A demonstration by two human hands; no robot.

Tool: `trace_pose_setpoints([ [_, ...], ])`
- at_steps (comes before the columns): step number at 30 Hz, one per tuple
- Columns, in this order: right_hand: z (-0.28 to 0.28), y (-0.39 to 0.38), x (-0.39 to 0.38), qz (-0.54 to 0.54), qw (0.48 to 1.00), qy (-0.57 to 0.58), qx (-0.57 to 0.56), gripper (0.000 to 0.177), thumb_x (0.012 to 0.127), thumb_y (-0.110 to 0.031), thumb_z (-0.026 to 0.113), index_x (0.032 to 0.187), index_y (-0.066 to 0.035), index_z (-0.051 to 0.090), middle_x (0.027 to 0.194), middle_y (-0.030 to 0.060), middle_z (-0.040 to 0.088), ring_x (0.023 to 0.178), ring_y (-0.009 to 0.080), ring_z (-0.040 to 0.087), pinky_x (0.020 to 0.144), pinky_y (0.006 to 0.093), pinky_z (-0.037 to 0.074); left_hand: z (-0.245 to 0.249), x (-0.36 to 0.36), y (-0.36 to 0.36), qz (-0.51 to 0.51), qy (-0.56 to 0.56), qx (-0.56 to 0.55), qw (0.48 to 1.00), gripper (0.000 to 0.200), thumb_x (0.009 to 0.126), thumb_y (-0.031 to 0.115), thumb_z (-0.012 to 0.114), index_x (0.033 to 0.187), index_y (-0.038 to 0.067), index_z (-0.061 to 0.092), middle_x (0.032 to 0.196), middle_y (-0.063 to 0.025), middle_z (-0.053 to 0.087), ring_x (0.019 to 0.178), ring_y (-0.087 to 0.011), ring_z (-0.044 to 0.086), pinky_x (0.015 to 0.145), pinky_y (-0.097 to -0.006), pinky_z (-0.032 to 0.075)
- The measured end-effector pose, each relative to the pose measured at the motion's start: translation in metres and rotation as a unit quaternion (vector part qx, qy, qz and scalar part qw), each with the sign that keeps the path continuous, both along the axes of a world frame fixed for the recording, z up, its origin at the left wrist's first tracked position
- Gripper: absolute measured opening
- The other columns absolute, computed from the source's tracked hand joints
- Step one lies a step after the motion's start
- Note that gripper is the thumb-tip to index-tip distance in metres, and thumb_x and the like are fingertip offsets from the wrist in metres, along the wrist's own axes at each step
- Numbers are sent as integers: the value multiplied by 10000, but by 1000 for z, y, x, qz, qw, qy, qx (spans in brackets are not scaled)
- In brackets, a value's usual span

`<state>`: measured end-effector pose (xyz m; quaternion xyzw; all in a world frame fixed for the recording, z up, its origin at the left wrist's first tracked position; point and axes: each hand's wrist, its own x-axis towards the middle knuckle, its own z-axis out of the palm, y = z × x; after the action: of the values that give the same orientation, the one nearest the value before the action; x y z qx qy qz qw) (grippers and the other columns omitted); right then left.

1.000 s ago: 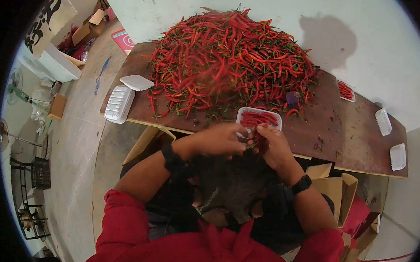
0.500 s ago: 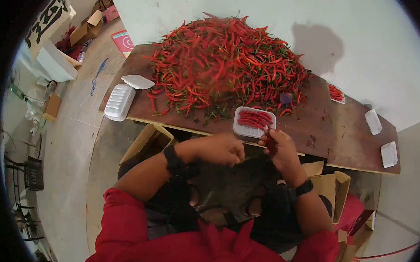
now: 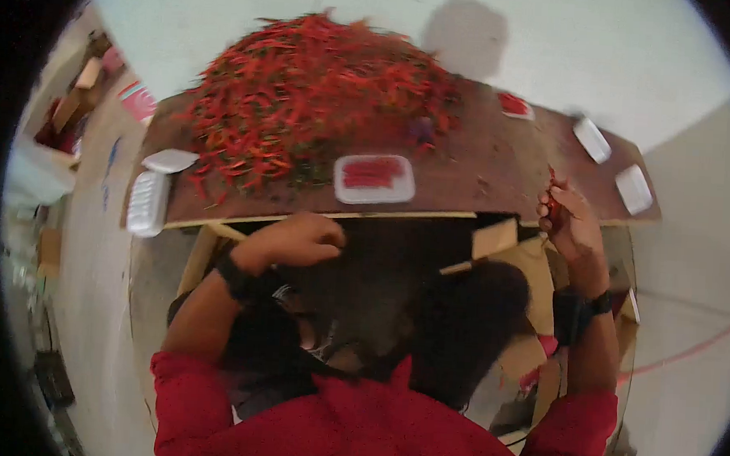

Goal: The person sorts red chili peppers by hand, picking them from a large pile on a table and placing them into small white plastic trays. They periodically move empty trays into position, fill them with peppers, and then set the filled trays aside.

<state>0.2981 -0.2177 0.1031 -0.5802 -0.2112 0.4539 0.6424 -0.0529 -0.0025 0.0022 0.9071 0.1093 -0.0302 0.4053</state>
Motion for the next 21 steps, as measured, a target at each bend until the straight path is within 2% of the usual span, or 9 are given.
trace_pose_setpoints([
  [2,-3,-35,13,-10,998,-46,-48,153,847,-207,589,963,-116,547,806,0,558,689,109,533,555,224,380,1,-1,5,21,40,-20,999,269,802,186,605,999,4,620,950,-124,633,902,-232,610,785,-351,482],
  [5,-18,-83,27,-51,997,-26,-56,165,841,-193,593,979,-113,555,814,-6,569,691,108,544,551,225,386,6,2,4,47,82,-39,995,258,796,190,602,985,17,630,920,-148,639,874,-264,619,760,-355,484],
  [8,-34,-120,34,-85,994,2,-72,175,842,-169,583,1003,-106,552,811,-9,572,688,110,552,544,228,398,3,1,4,86,55,-26,994,264,797,182,611,1001,16,634,905,-122,646,840,-229,622,746,-336,487],
  [10,-55,-140,42,-77,995,26,-59,172,847,-164,576,1004,-97,552,795,-9,569,681,113,556,550,231,409,11,4,1,148,123,-89,977,267,795,168,611,1013,16,636,895,-107,646,841,-208,615,751,-327,483],
  [14,-95,-158,48,-71,992,2,-107,189,849,-159,568,1022,-84,550,797,5,576,692,109,566,561,236,423,6,0,14,130,103,-56,985,260,805,157,597,1013,4,631,896,-109,646,870,-213,612,775,-330,476],
  [16,-119,-163,54,-21,975,-62,-213,258,852,-168,563,1068,-28,546,841,39,604,734,128,587,598,262,449,10,0,21,130,84,-36,987,262,815,152,579,1018,-7,626,893,-115,645,884,-214,609,794,-333,469],
  [17,-117,-162,50,-12,976,-63,-210,258,852,-168,563,1068,-28,546,841,39,604,734,128,587,598,262,449,16,2,22,140,84,-34,986,262,815,152,579,1018,-7,626,893,-115,645,884,-214,609,794,-333,469],
  [19,-113,-145,34,112,887,-272,-357,357,853,-192,561,1123,37,521,937,101,619,814,168,596,664,295,469,40,3,24,126,82,66,986,264,817,156,567,1006,-18,624,904,-126,644,897,-201,610,796,-330,464],
  [21,-133,-148,34,71,868,-367,-327,439,852,-217,562,1176,72,492,1040,137,608,909,206,587,756,308,470,35,-9,40,162,11,56,985,228,808,154,560,948,-9,636,891,-132,646,870,-206,617,764,-343,471],
])
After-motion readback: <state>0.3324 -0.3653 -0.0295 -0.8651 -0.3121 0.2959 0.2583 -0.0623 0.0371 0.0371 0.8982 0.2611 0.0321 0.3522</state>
